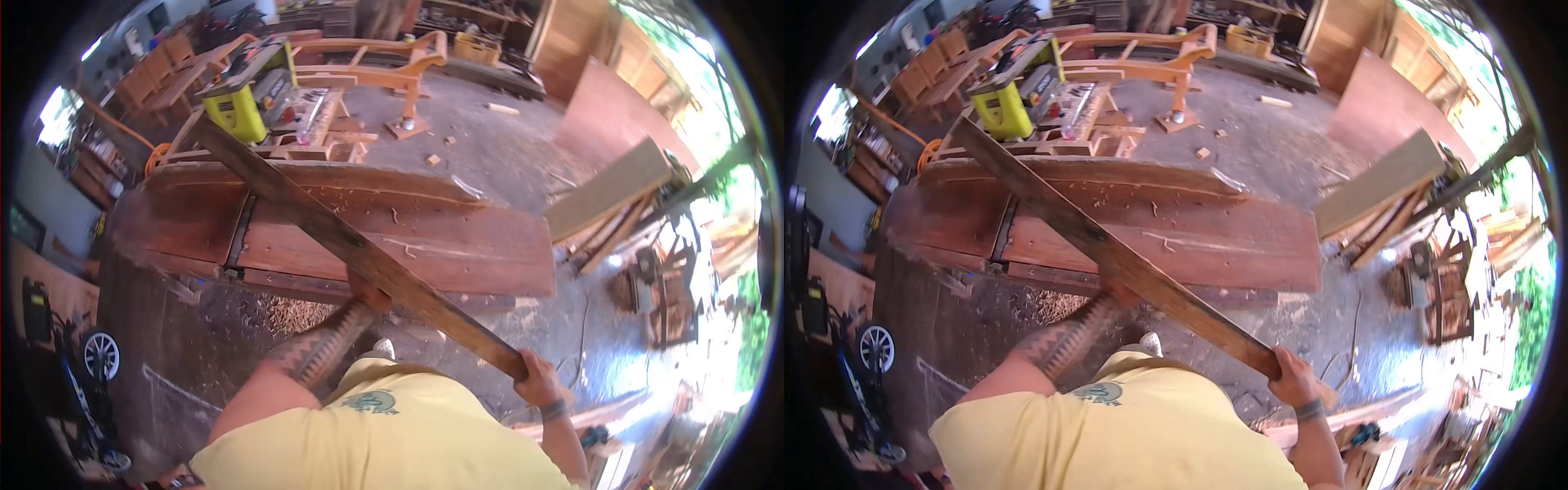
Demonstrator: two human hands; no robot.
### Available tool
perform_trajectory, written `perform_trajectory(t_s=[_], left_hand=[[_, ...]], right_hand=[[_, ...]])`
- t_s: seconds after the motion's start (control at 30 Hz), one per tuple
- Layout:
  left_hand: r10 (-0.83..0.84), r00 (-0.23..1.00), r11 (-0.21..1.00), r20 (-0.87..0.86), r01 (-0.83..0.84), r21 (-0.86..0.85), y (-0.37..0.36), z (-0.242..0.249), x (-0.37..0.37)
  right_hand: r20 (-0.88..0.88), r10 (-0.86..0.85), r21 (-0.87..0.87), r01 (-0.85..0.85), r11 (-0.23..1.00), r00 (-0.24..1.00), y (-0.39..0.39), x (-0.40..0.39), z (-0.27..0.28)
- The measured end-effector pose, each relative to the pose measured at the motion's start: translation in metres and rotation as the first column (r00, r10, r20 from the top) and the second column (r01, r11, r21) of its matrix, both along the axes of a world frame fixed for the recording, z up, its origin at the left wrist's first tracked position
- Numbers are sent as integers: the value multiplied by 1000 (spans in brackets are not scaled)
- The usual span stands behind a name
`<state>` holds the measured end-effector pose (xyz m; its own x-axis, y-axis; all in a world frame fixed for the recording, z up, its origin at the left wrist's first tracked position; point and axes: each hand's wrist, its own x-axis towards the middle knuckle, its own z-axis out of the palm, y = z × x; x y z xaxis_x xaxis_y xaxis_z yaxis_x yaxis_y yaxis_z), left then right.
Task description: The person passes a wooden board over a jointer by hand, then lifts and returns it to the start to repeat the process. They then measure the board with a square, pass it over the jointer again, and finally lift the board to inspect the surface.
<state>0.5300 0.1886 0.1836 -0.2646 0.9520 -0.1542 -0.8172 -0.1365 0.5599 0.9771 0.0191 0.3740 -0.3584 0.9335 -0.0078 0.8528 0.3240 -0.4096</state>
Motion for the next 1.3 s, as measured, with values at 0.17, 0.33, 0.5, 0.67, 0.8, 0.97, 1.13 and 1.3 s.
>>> perform_trajectory(t_s=[0.17,0.33,0.5,0.67,0.8,0.97,1.13,1.3], left_hand=[[84,790,996,-607,-82,32,10,-80,64],[43,709,979,703,110,-170,2,-21,112],[195,955,854,224,-53,-517,29,-68,160],[245,926,738,288,15,-675,55,-85,210],[133,950,684,282,118,-720,80,-89,219],[-6,998,699,57,44,-714,100,-70,177],[281,959,652,-41,-222,-725,94,54,181],[208,959,666,-192,-283,-690,98,58,192]], right_hand=[[63,87,-48,-84,995,994,45,44,54],[151,202,-180,-174,968,968,122,88,66],[134,299,-471,-205,858,945,243,143,47],[110,431,-574,-297,763,896,355,196,27],[99,552,-516,-432,740,828,409,212,26],[245,561,-325,-478,816,791,445,217,10],[158,649,-178,-625,760,745,469,235,-54],[84,614,-78,-609,789,785,427,246,-86]])
